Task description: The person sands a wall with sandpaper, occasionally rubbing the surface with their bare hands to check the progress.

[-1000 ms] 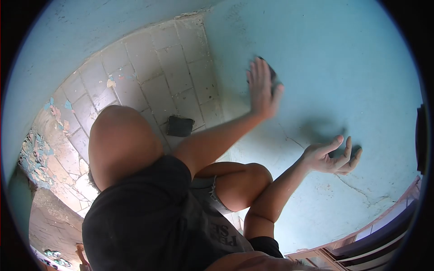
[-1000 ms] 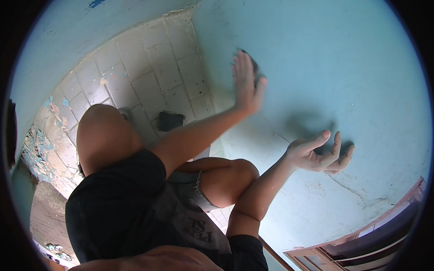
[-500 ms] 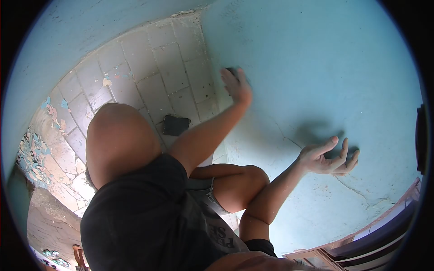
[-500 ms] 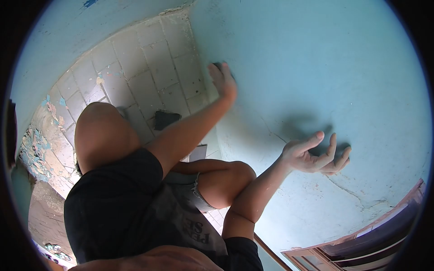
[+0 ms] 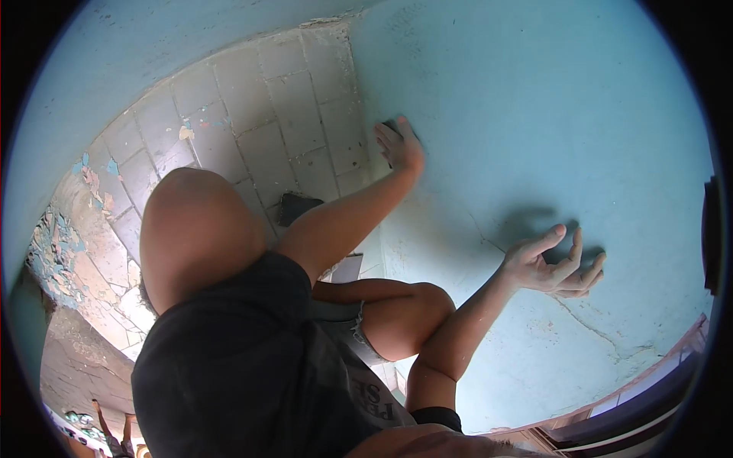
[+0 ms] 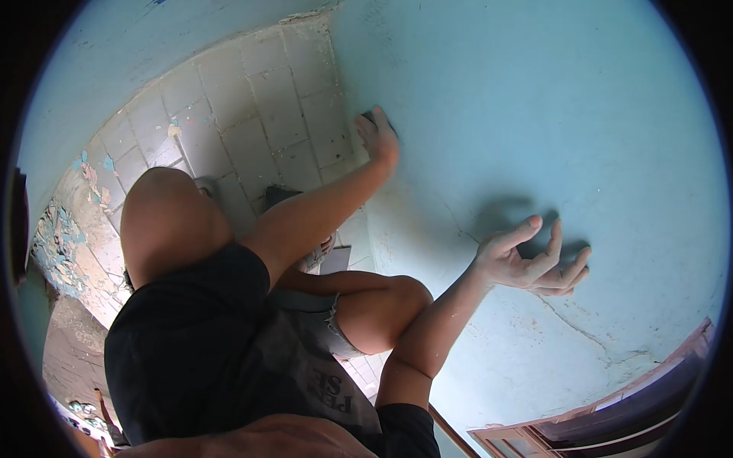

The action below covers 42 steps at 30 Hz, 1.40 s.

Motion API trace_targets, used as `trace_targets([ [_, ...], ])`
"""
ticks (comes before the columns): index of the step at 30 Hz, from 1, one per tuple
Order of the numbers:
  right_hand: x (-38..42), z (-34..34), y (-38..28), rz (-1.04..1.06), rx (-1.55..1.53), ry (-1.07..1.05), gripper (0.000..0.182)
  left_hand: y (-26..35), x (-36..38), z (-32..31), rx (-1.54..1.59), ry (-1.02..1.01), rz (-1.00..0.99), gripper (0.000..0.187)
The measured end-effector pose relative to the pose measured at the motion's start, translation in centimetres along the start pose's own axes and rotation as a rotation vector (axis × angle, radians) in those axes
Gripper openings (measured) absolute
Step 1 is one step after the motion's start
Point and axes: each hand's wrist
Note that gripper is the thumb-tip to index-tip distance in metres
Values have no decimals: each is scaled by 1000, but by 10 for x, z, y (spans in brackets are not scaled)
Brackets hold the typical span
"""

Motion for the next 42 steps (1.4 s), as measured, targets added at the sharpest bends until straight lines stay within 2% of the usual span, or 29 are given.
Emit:
trace_targets([
  [3,8,0,-13,16,43,-136,35,3,94,-33,-150,-147,-258,95],
  [4,8,0,-15,10,40,-142,35,8,105,-36,-156,-142,-255,95],
  [5,7,1,-15,-24,5,-150,35,12,115,-39,-171,-173,-352,92],
  [6,5,2,-14,-56,-28,-153,34,13,120,-41,-182,-208,-451,90],
  [8,6,6,-10,-44,-36,-167,34,4,72,-22,-253,-123,-660,89],
  [10,5,8,-7,-21,-52,-177,34,-17,4,-4,-177,-34,-450,96],
  [11,5,8,-7,-9,-74,-166,35,-17,8,-6,-169,-33,-450,96],
  [13,5,5,-6,1,-108,-151,35,-15,25,-5,-48,-30,-261,96],
  [15,7,6,-3,40,-56,-159,35,-10,88,-27,-166,-135,-387,97],
  [17,4,7,-7,-3,-95,-157,35,11,140,-32,-222,-323,-608,97],
  [18,2,7,-8,-31,-134,-139,34,7,134,-28,-232,-332,-601,97],
  [20,1,7,-8,-32,-118,-132,34,-1,93,-19,-326,-241,-835,96],
  [21,1,7,-7,0,-91,-124,31,-12,66,-14,-310,-139,-827,97],
  [23,2,8,-9,30,-52,-128,29,-26,2,-4,-60,5,-387,99],
  [24,3,10,-8,29,-48,-130,29,-24,7,-3,-62,2,-385,99],
  [26,3,6,-9,3,-104,-146,31,-19,17,-2,61,-37,-90,102],
  [28,3,4,-7,-15,-74,-167,30,-23,94,-30,-112,-160,-246,103],
  [30,1,4,-8,-45,-114,-144,32,-11,147,-29,-188,-345,-355,104],
  [31,0,3,-10,-81,-154,-138,33,-15,142,-29,-191,-355,-347,104],
  [33,1,6,-10,-62,-105,-161,33,-23,109,-31,-235,-175,-561,102],
  [35,1,6,-6,22,-62,-151,33,-19,48,-22,-176,-58,-436,100],
  [37,-1,12,-9,31,-73,-173,32,1,1,-3,14,14,-106,99],
  [40,1,12,-10,-3,-100,-200,32,-10,41,-16,-95,-65,-153,100],
  [42,-1,6,-11,-39,-96,-225,33,-18,112,-29,-271,-195,-311,99],
])
Point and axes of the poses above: each hand's wrist, its own x-axis away from the middle knuckle, its own z-axis out of the back of the hand, y = z × x, and after that the axes turned 8 degrees about -y, right-handed
